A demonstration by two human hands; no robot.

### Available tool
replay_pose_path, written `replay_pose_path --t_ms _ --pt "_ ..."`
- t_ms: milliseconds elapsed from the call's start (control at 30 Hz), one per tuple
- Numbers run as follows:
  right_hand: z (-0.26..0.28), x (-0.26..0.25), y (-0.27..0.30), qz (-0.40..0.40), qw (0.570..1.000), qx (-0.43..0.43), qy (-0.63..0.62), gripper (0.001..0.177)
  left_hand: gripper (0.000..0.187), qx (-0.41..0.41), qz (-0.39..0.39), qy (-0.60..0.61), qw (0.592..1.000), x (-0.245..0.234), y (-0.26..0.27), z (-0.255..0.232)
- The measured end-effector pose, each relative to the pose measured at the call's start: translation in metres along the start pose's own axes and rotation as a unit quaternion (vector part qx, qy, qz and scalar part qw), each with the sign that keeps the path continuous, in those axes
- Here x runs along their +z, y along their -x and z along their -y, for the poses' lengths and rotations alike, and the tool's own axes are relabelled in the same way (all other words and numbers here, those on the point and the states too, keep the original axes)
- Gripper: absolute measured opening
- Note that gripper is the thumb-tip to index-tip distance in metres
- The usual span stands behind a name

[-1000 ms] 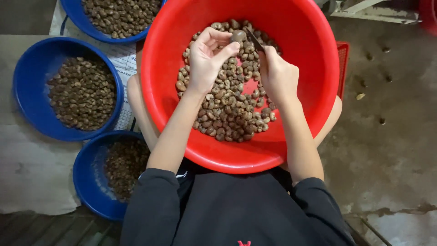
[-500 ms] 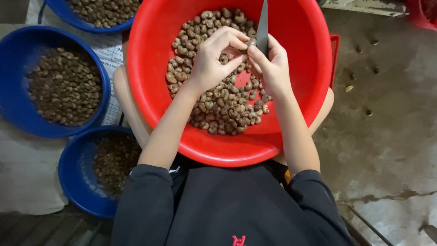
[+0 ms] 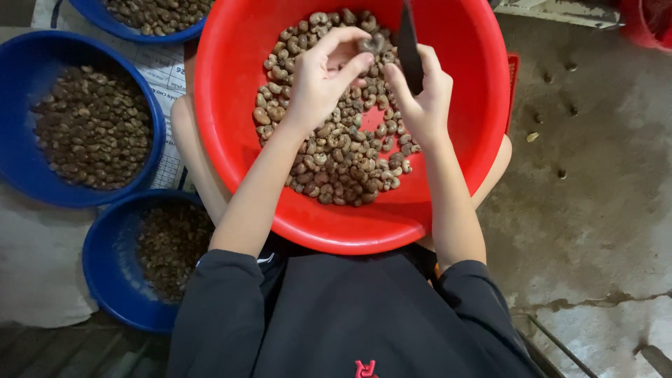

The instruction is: A person uses a small knife to manually scrape or peel individual nuts from a large bowl.

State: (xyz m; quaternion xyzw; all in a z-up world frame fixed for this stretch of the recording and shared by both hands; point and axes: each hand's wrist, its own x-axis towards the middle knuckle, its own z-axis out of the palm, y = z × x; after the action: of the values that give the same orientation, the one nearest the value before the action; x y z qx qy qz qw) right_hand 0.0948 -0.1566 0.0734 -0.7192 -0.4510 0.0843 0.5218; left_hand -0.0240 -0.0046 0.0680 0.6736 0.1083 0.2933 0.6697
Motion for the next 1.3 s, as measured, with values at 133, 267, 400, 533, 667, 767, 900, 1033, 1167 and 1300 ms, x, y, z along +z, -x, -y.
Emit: replay_pose_path --t_ms 133,267,400,533,667,767,900,1033,1167,1300 --pt "0.012 -0.001 -0.001 0.049 0.992 -0.034 0.109 0.010 0.030 0.037 -0.049 -0.096 0.993 -0.011 0.000 -0.003" --pt "0.012 0.001 -0.002 0.022 0.946 -0.102 0.307 0.004 0.028 0.089 -0.056 -0.189 0.976 -0.013 -0.001 -0.004" --pt "0.017 -0.004 -0.003 0.028 0.938 -0.129 0.321 0.005 0.027 0.101 -0.057 -0.193 0.974 -0.011 0.000 -0.009" --pt "0.003 -0.007 -0.003 0.028 0.927 -0.071 0.367 0.012 0.027 0.087 -0.056 -0.206 0.973 -0.012 0.000 -0.012" --pt "0.008 -0.007 -0.003 0.040 0.965 -0.080 0.247 0.004 0.026 0.056 -0.057 -0.167 0.983 -0.010 0.001 -0.018" --pt "0.005 -0.004 -0.003 0.042 0.961 -0.052 0.268 0.008 0.026 0.030 -0.049 -0.141 0.988 -0.011 0.002 -0.023" --pt "0.009 -0.011 -0.003 0.061 0.980 -0.063 0.177 0.007 0.026 0.028 -0.050 -0.137 0.989 -0.007 0.003 -0.025" --pt "0.004 -0.010 -0.004 0.090 0.981 -0.005 0.173 0.006 0.025 0.009 -0.037 -0.113 0.993 -0.008 0.002 -0.024" --pt "0.011 -0.005 -0.003 0.042 0.980 0.146 -0.125 0.017 0.023 0.025 0.019 -0.074 0.997 -0.007 0.002 -0.024" --pt "0.001 0.006 0.004 0.048 0.874 0.226 -0.428 0.022 0.024 0.005 0.069 -0.013 0.997 -0.002 0.005 -0.024"
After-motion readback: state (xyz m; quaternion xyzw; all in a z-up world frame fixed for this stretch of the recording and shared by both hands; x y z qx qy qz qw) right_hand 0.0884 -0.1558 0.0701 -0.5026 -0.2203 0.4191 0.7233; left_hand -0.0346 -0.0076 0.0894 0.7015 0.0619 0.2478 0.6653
